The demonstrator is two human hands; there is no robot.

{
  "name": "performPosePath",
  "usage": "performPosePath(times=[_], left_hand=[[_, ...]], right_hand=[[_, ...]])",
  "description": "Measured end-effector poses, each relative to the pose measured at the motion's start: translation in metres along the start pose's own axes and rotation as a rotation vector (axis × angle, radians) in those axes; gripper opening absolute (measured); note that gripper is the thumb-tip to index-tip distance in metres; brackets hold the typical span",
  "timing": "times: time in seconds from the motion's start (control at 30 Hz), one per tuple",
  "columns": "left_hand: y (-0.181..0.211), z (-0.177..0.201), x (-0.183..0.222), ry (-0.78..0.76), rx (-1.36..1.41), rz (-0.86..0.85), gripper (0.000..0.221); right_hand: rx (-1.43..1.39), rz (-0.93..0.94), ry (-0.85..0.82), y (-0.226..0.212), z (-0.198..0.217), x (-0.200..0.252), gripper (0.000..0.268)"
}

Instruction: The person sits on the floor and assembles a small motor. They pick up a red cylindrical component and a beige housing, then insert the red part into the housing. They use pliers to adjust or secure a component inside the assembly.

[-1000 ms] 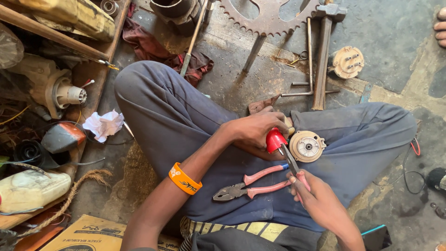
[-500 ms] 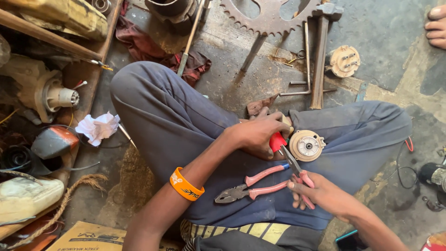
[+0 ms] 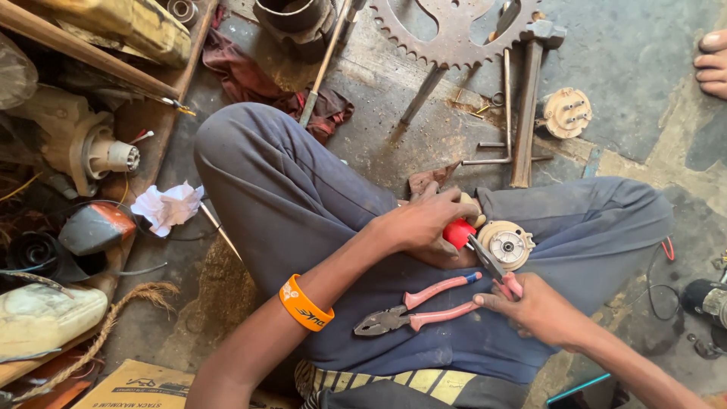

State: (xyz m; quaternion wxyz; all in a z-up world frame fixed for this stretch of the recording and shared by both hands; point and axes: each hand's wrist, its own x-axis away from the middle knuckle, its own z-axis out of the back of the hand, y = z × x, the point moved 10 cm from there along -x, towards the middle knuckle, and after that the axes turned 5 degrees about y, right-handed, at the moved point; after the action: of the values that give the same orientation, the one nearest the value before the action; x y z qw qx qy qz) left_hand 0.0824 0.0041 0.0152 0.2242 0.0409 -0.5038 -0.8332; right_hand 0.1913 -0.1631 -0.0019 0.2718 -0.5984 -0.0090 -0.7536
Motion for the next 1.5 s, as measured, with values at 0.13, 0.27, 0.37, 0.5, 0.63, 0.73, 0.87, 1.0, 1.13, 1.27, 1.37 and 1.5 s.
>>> performPosePath(times=[0.13,0.27,0.37,0.5,0.63,0.73,0.87,1.0,1.13,1.27,1.37,1.5], left_hand=[[-0.006,-0.007,0.0,-0.038,-0.002,0.06,0.063],[-0.006,-0.011,-0.003,0.006,-0.067,0.014,0.071],[-0.009,-0.017,-0.005,0.02,-0.124,-0.015,0.076],[-0.012,-0.022,-0.006,0.03,-0.125,-0.023,0.08],[-0.011,-0.021,-0.007,0.038,-0.122,-0.009,0.08],[-0.008,-0.02,-0.005,0.042,-0.115,-0.015,0.079],[-0.006,-0.019,-0.003,0.049,-0.119,-0.019,0.076],[-0.004,-0.018,-0.004,0.069,-0.14,-0.029,0.078],[-0.004,-0.018,-0.005,0.071,-0.16,-0.021,0.08],[-0.004,-0.02,-0.007,0.039,-0.168,-0.003,0.081],[-0.004,-0.02,-0.007,0.038,-0.167,-0.004,0.08],[-0.004,-0.021,-0.007,0.021,-0.161,0.007,0.079]], right_hand=[[0.07,0.06,0.006,-0.008,0.011,-0.002,0.049],[0.122,0.037,-0.001,-0.008,0.017,-0.003,0.052],[0.168,-0.008,0.0,-0.006,0.022,-0.002,0.05],[0.256,0.041,-0.001,-0.013,0.026,-0.001,0.05],[0.311,0.011,-0.013,-0.01,0.03,0.0,0.047],[0.307,0.078,-0.022,-0.015,0.026,0.0,0.044],[0.335,0.071,-0.007,-0.017,0.029,0.002,0.044],[0.365,-0.017,-0.017,-0.014,0.034,0.006,0.044],[0.397,-0.07,-0.017,-0.019,0.036,0.011,0.042],[0.333,-0.158,-0.024,-0.021,0.039,0.017,0.033],[0.339,-0.147,-0.042,-0.026,0.039,0.019,0.034],[0.343,-0.128,-0.062,-0.028,0.042,0.018,0.04]])
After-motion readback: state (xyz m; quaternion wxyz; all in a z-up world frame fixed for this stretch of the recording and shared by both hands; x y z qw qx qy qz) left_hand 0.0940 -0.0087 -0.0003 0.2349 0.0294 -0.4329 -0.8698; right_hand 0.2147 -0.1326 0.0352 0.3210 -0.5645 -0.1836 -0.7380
